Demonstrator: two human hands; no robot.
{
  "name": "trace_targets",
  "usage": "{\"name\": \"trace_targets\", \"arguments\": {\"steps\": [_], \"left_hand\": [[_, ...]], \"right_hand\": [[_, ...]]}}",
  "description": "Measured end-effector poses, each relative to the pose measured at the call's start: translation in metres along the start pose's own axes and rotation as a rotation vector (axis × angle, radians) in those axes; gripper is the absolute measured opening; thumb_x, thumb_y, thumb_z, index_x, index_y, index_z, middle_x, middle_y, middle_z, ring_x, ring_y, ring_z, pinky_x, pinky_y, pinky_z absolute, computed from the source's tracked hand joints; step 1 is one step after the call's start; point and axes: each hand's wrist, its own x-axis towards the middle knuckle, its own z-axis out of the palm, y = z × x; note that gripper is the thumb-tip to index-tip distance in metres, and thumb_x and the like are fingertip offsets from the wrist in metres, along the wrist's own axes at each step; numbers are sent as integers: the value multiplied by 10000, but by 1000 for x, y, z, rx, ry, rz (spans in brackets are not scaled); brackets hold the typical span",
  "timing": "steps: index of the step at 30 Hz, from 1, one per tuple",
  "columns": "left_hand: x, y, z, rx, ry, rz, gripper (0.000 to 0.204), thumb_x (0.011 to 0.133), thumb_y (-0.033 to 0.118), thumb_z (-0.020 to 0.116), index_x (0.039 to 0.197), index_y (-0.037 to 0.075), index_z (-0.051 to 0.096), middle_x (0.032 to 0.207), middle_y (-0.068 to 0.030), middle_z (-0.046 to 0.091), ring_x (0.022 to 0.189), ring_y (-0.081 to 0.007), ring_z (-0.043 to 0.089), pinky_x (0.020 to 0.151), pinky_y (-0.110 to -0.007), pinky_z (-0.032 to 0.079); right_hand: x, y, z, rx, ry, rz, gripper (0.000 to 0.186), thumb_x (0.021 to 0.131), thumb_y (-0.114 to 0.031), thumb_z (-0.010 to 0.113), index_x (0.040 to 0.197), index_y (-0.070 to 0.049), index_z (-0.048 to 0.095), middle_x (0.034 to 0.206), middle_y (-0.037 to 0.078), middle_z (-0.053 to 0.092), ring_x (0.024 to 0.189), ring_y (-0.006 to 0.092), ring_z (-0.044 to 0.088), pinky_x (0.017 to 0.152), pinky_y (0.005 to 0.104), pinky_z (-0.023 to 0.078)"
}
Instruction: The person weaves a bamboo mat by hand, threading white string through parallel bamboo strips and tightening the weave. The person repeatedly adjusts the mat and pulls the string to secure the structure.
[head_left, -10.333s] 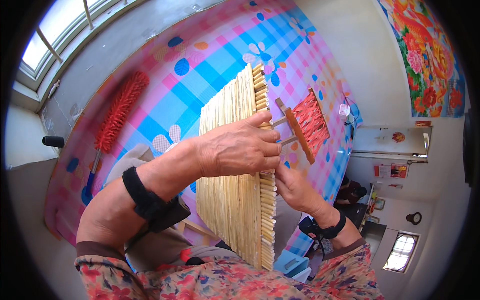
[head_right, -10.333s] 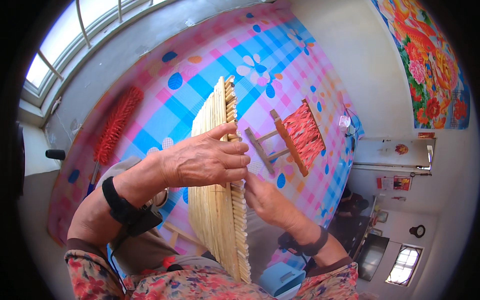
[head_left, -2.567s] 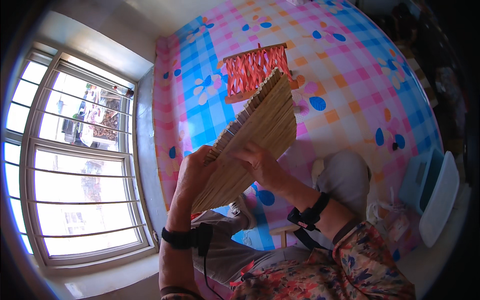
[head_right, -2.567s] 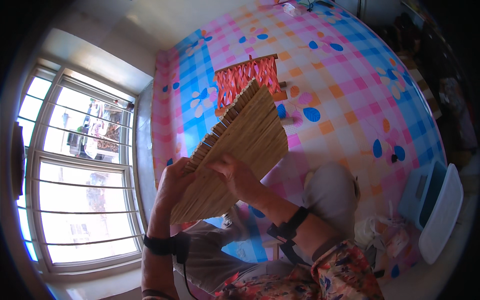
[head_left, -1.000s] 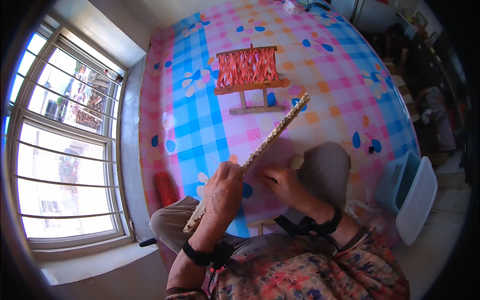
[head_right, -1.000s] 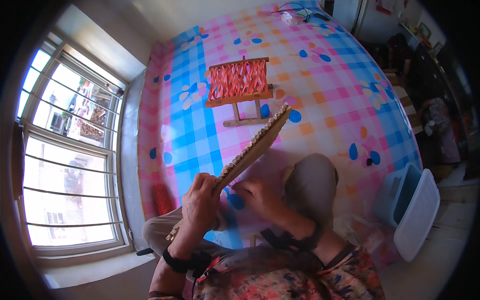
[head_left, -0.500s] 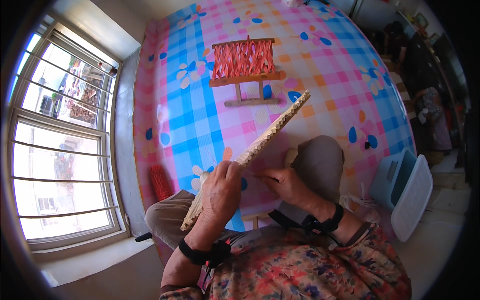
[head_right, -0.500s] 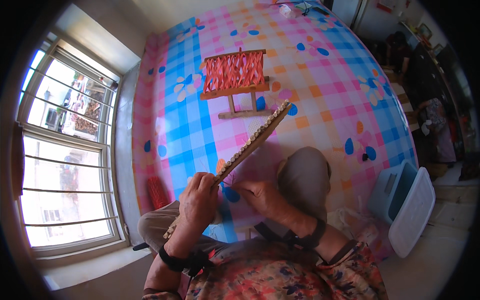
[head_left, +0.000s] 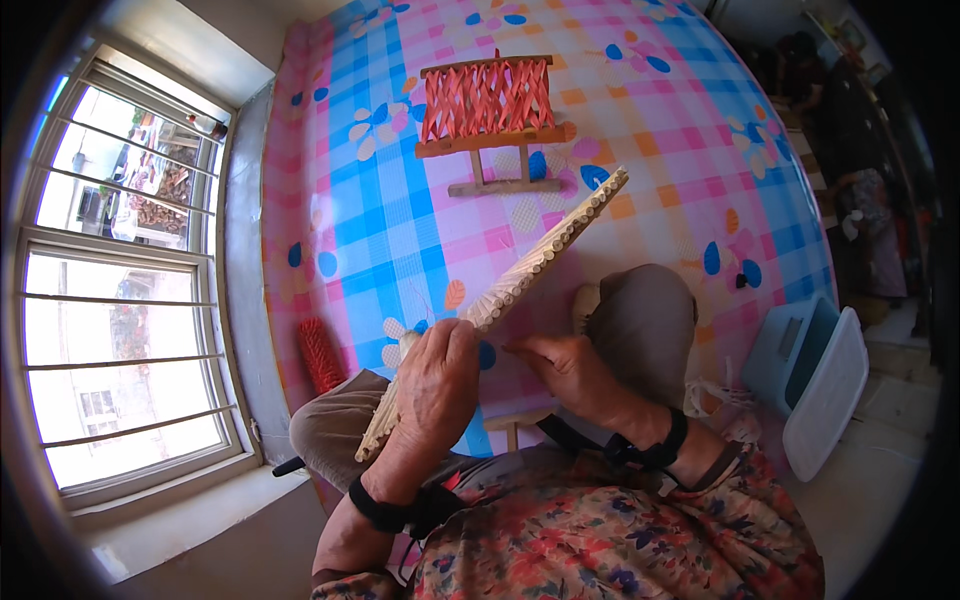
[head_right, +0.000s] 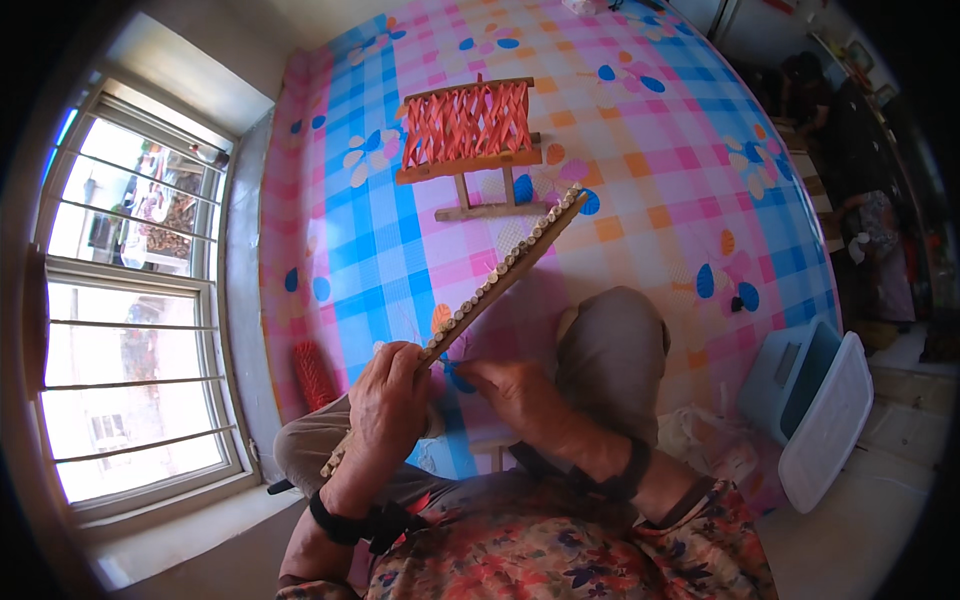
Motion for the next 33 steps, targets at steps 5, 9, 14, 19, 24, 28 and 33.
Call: {"name": "trace_targets", "arguments": {"steps": [5, 9, 14, 19, 24, 28, 33], "left_hand": [[-1, 0, -1, 1, -20, -12, 228, 831, 81, 681, 1036, 59, 585, 1005, -112, 614, 876, -339, 621, 729, -438, 491], [1, -1, -2, -3, -23, -10, 232, 829, 78, 674, 1042, 60, 583, 1009, -112, 613, 886, -341, 621, 735, -445, 491], [-1, 5, -5, -23, -80, 14, 238, 810, 17, 570, 1046, 30, 539, 1000, -145, 571, 900, -354, 582, 761, -440, 473], [-1, 5, -1, 24, -44, 17, 257, 799, 19, 566, 1054, 24, 533, 996, -147, 562, 891, -346, 577, 750, -440, 469], [-6, 7, -2, 20, -65, 38, 253, 795, 30, 548, 1047, 9, 529, 949, -138, 537, 871, -325, 567, 746, -426, 465], [-25, 29, 1, -77, -168, 31, 372, 811, -7, 566, 1179, -19, 510, 1075, -191, 564, 973, -370, 576, 816, -454, 470], [-63, 40, -3, -205, -286, 41, 523, 803, 1, 590, 1310, -22, 466, 1266, -200, 549, 1155, -358, 547, 949, -435, 440]], "right_hand": [[0, 1, 5, 45, 6, 17, 178, 953, -56, 585, 1097, 7, 670, 898, 157, 704, 795, 139, 670, 690, 284, 514], [5, 0, 8, 7, 11, 27, 177, 951, -52, 587, 1100, 3, 668, 890, 149, 701, 777, 130, 657, 679, 283, 507], [10, -7, 10, 79, 3, 42, 164, 955, -63, 586, 1081, -3, 673, 810, 114, 669, 708, 107, 606, 638, 288, 490], [21, -8, 22, 83, -20, 170, 191, 969, -98, 548, 1092, 24, 628, 923, 207, 674, 840, 249, 686, 716, 348, 509], [26, -8, 24, 205, -50, 388, 195, 980, -162, 540, 1010, 13, 620, 715, 109, 618, 624, 176, 637, 565, 307, 491], [2, -3, -3, 380, -160, 560, 209, 987, -195, 528, 974, 4, 592, 669, 45, 571, 520, 140, 577, 491, 274, 501], [-41, 15, -10, 583, -168, 633, 178, 982, -168, 532, 997, 3, 581, 742, 65, 593, 600, 140, 600, 532, 286, 537]]}}
